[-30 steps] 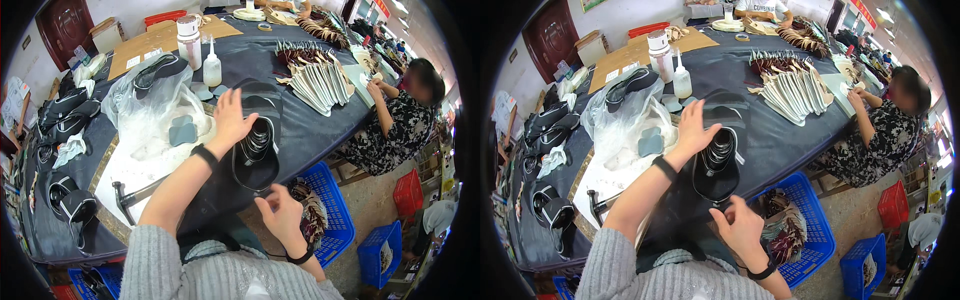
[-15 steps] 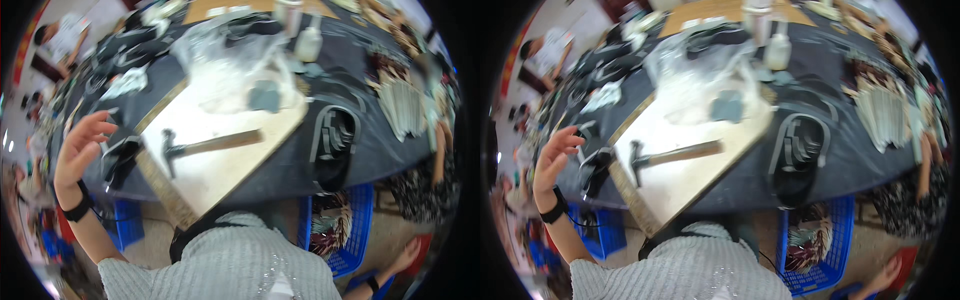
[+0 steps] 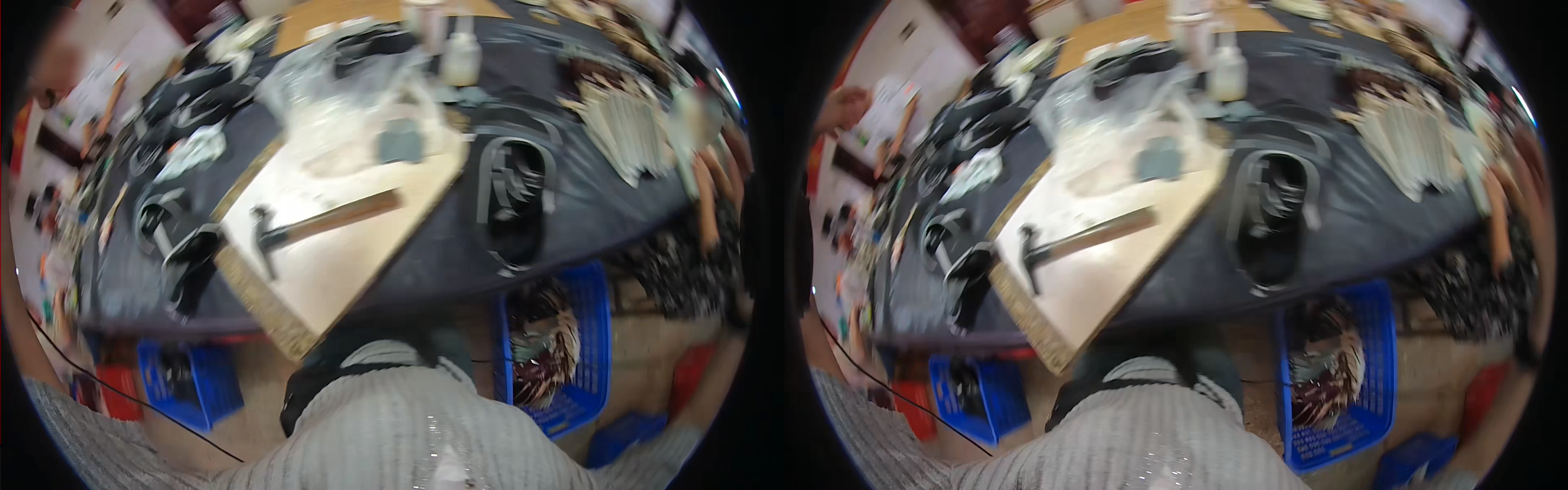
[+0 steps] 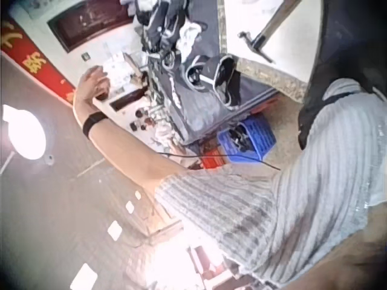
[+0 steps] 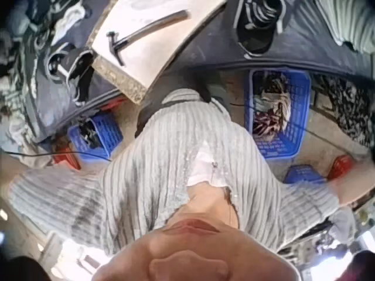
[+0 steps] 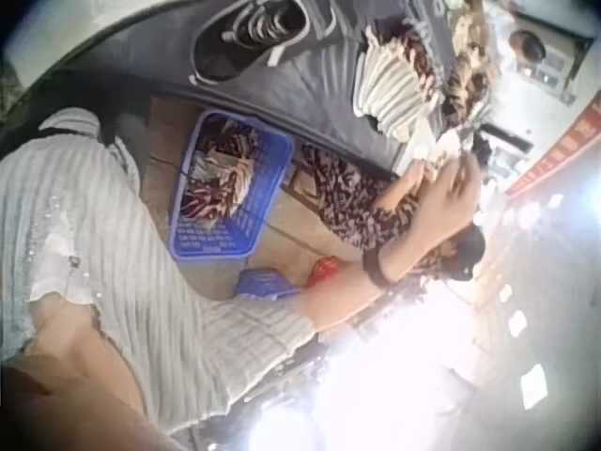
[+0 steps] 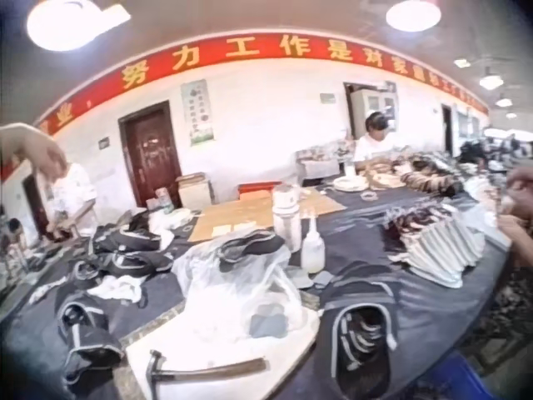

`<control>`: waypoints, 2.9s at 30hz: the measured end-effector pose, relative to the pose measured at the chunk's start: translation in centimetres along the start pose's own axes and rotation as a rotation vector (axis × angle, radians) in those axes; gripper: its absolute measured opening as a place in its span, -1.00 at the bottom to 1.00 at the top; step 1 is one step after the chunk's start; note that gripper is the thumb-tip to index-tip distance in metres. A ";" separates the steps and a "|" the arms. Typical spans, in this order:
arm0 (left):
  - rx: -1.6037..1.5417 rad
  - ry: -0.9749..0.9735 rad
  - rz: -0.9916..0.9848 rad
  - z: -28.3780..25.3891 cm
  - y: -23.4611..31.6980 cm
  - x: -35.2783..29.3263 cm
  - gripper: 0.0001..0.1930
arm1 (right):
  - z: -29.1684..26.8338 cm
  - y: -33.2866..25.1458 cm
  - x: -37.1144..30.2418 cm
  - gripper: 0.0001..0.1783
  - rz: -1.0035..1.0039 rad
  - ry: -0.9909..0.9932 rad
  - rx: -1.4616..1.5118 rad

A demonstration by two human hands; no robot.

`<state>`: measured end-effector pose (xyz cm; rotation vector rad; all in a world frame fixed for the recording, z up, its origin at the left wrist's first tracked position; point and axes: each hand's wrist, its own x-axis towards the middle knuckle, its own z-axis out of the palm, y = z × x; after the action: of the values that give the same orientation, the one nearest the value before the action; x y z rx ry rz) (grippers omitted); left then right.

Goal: Applying adhesive and using a hammer to assemble shoe upper components.

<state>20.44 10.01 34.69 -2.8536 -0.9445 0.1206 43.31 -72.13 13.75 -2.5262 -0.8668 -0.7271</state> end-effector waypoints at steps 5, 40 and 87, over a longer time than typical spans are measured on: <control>-0.475 0.051 0.592 11.2 30.5 6.7 -0.60 | 12.8 -11.7 1.2 -0.65 0.064 -0.346 0.504; -1.401 0.108 0.322 26.5 24.7 -9.7 -0.70 | 28.3 -9.8 -3.7 -0.17 -0.187 -0.258 0.075; -1.438 0.802 -0.051 36.8 4.6 -24.3 -0.85 | 25.4 -27.6 -1.5 -0.23 -0.326 -0.143 0.493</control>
<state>-0.59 -4.46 -1.53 -3.1550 -1.0754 -2.3367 33.30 -39.83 -2.60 -2.0367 -1.3415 -0.3615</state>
